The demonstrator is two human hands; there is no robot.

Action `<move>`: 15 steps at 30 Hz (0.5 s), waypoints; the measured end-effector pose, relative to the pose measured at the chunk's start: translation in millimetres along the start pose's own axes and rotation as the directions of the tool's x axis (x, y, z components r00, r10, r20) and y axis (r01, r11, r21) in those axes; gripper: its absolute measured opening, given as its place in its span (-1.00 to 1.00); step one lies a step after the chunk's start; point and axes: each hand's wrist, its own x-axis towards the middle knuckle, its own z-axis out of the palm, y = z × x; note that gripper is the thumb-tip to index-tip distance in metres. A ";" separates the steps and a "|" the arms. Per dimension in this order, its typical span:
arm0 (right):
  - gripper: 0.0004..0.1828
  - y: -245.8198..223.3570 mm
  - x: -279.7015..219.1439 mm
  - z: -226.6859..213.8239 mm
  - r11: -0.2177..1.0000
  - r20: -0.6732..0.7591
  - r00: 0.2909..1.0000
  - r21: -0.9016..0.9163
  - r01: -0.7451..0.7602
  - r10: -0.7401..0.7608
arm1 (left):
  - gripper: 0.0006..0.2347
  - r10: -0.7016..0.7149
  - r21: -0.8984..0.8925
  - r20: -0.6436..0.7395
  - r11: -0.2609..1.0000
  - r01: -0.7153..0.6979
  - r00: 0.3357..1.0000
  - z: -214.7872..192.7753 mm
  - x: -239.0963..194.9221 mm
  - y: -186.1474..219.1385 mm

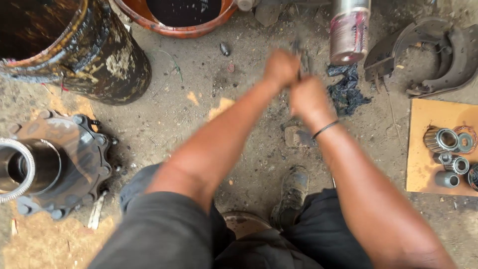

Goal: The person uses a screwdriver to scrape and clean a small metal component, then wipes their hands with a rag. The workspace contains buckets of fluid and various mechanical parts.

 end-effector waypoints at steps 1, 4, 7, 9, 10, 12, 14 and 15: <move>-0.70 2.1 -0.2 -1.0 0.997 -0.066 0.995 -0.040 0.070 -0.073 | -0.71 0.145 0.476 -0.071 0.874 -0.094 0.987 6.5 -1.9 -4.0; -0.73 18.9 -12.0 -9.2 0.973 -0.170 0.962 -0.120 0.196 -0.215 | -0.71 -0.067 0.152 -0.159 0.984 0.092 0.985 25.6 -6.9 -8.8; -0.66 20.5 -17.3 -24.9 0.984 -0.042 0.987 -0.095 0.150 -0.155 | -0.77 -0.110 0.021 -0.098 0.993 0.112 0.989 11.4 -18.1 -6.4; -0.55 16.6 -22.5 -38.6 0.992 0.155 0.987 -0.125 -0.011 0.031 | -0.78 -0.204 -0.080 -0.004 0.976 0.203 0.979 -6.8 -36.2 -5.5; -0.56 12.4 -24.3 -44.0 0.980 0.158 0.987 -0.192 0.049 -0.018 | -0.78 -0.241 -0.127 0.045 0.961 0.244 0.970 -16.2 -41.7 -2.6; -0.60 3.4 -30.1 -49.5 0.933 0.174 0.978 -0.320 0.164 -0.113 | -0.77 -0.303 -0.208 0.125 0.923 0.324 0.945 -36.2 -54.8 -2.5; -0.61 -4.8 -38.3 -48.0 0.877 0.181 0.947 -0.363 0.314 -0.265 | -0.79 -0.331 -0.254 0.153 0.897 0.361 0.931 -51.9 -63.9 -3.9; -0.61 -8.7 -42.7 -45.7 0.840 0.185 0.923 -0.384 0.384 -0.337 | -0.82 -0.330 -0.264 0.139 0.897 0.356 0.934 -58.0 -65.6 -3.6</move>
